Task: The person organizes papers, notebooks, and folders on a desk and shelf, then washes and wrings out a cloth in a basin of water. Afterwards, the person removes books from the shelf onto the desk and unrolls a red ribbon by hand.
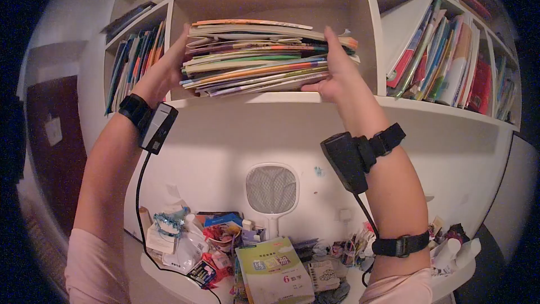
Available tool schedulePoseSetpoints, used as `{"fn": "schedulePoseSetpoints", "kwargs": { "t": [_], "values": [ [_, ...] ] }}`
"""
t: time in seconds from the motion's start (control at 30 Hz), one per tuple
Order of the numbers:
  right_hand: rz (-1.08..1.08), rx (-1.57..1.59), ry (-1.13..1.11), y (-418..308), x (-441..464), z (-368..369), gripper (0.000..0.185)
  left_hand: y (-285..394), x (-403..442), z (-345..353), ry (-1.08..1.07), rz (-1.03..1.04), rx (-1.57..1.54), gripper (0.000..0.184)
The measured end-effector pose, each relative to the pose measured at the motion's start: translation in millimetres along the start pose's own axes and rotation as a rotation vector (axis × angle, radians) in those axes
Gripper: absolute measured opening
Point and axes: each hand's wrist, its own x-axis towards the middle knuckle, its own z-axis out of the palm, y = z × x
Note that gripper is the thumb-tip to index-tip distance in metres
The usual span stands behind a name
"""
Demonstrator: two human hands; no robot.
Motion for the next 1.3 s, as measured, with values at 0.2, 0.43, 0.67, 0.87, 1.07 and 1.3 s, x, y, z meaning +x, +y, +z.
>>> {"fn": "schedulePoseSetpoints", "kwargs": {
  "t": [0.2, 0.43, 0.67, 0.87, 1.07, 1.3],
  "values": [
    [0.033, 0.032, -0.081, 1, 12, -12, 0.065, 1, 11, -4, 0.022, -0.018, 0.007, 0.086],
    [0.071, 0.067, -0.095, -3, 12, -17, 0.07, -2, 14, -2, -0.013, 0.03, 0.027, 0.08],
    [0.068, 0.081, -0.136, -5, 8, -19, 0.07, -4, 9, 1, -0.083, 0.036, 0.082, 0.076],
    [0.037, 0.086, -0.162, -4, 5, -18, 0.07, 1, -2, 4, -0.081, -0.047, 0.105, 0.073],
    [0.03, 0.054, -0.157, -1, 7, -17, 0.074, -1, -11, 15, -0.045, -0.049, 0.06, 0.069],
    [0.034, 0.067, -0.167, 1, 17, -22, 0.069, 2, -14, 20, -0.131, -0.064, -0.024, 0.061]
  ]
}}
